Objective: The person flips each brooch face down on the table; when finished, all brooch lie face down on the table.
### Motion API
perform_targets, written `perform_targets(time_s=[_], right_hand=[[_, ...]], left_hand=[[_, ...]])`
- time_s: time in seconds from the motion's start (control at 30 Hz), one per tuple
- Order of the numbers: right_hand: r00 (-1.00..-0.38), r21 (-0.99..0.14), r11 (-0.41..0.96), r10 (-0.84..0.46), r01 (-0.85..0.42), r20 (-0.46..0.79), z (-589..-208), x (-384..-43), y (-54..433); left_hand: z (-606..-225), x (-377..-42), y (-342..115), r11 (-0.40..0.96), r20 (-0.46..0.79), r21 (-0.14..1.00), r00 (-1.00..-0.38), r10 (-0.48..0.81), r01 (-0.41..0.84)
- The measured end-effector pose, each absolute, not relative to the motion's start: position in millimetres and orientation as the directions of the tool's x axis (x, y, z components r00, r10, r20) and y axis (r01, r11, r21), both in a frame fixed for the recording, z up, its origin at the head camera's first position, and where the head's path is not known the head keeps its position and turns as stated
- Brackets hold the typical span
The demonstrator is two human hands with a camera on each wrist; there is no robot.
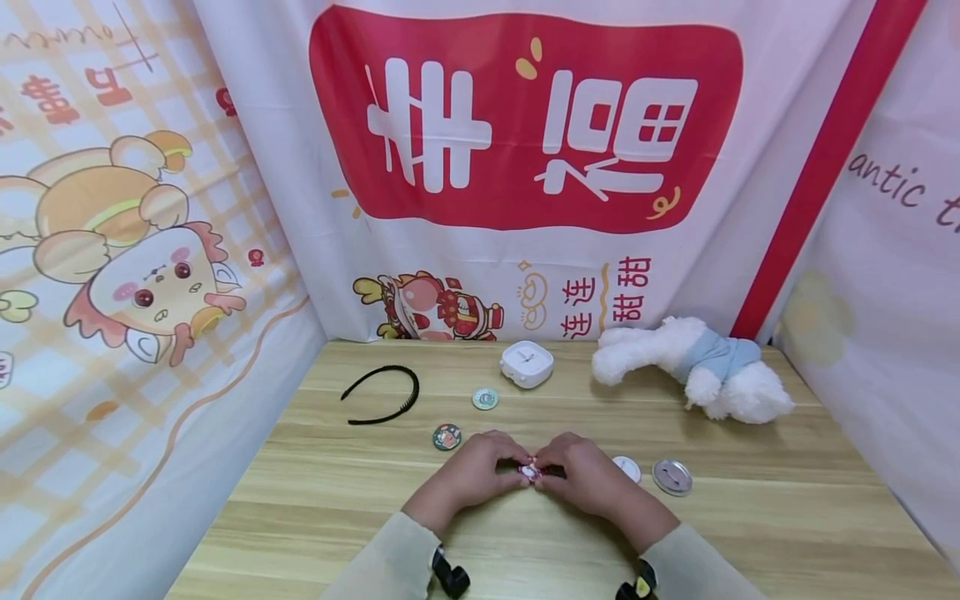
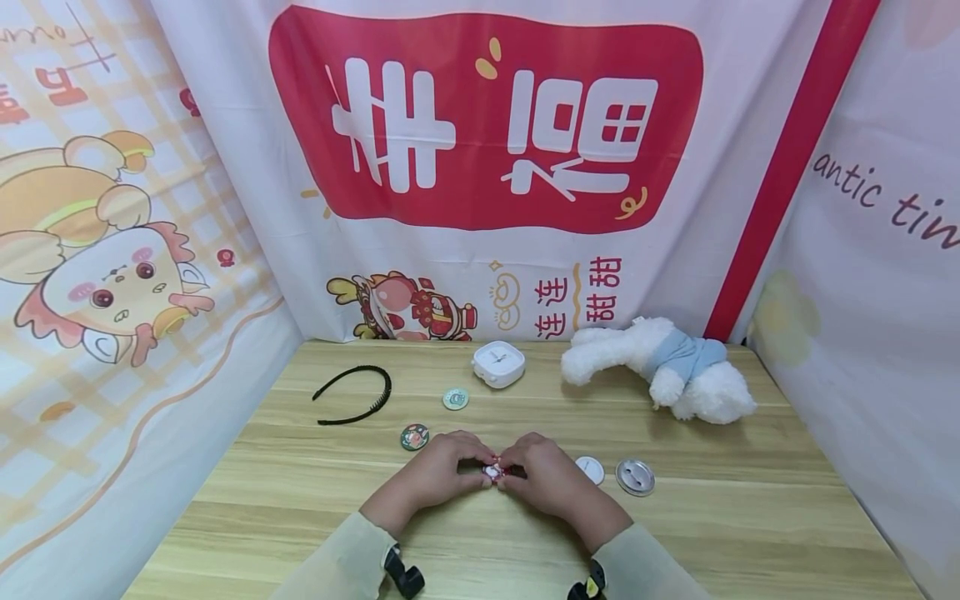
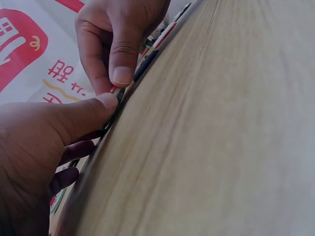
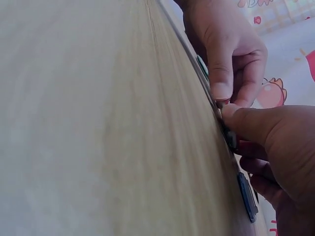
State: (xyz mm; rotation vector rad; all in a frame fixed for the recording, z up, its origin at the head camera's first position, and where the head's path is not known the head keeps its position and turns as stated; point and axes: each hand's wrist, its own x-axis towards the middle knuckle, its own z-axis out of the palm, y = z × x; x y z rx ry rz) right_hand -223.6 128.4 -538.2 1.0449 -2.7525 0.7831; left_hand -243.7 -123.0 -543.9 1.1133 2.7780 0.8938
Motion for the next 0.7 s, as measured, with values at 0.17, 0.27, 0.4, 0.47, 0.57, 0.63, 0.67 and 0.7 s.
perform_targets(time_s=[0.17, 0.27, 0.4, 0.47, 0.57, 0.63, 0.67, 0.7], right_hand=[[-0.788, -0.437, 0.658, -0.550, -0.613, 0.277, -535.8, -222.1, 129.8], [-0.804, -0.439, 0.675, -0.523, -0.594, 0.284, -535.2, -222.6, 129.2], [-0.829, -0.447, 0.699, -0.480, -0.558, 0.286, -534.3, -222.0, 128.2], [-0.856, -0.479, 0.710, -0.439, -0.517, 0.273, -533.1, -220.5, 127.9], [-0.890, -0.536, 0.711, -0.383, -0.455, 0.247, -530.3, -218.3, 126.6], [-0.898, -0.568, 0.698, -0.373, -0.437, 0.232, -529.3, -217.6, 125.5], [-0.897, -0.577, 0.690, -0.379, -0.437, 0.226, -528.6, -217.4, 124.8], [-0.890, -0.573, 0.685, -0.392, -0.450, 0.231, -528.2, -217.2, 124.2]], left_hand=[[-541.7, -242.0, -123.8, 0.597, 0.181, 0.531, -0.768, 0.614, 0.602], [-540.6, -241.2, -123.2, 0.617, 0.168, 0.544, -0.794, 0.585, 0.569], [-540.7, -240.9, -120.1, 0.652, 0.162, 0.535, -0.822, 0.546, 0.538], [-540.0, -240.5, -118.4, 0.664, 0.163, 0.529, -0.831, 0.531, 0.528], [-539.0, -239.3, -116.9, 0.670, 0.162, 0.535, -0.841, 0.516, 0.514], [-539.4, -238.9, -116.4, 0.665, 0.161, 0.551, -0.846, 0.509, 0.505], [-539.8, -238.8, -116.3, 0.660, 0.160, 0.561, -0.848, 0.505, 0.499], [-540.3, -238.8, -116.2, 0.656, 0.160, 0.570, -0.850, 0.502, 0.495]])
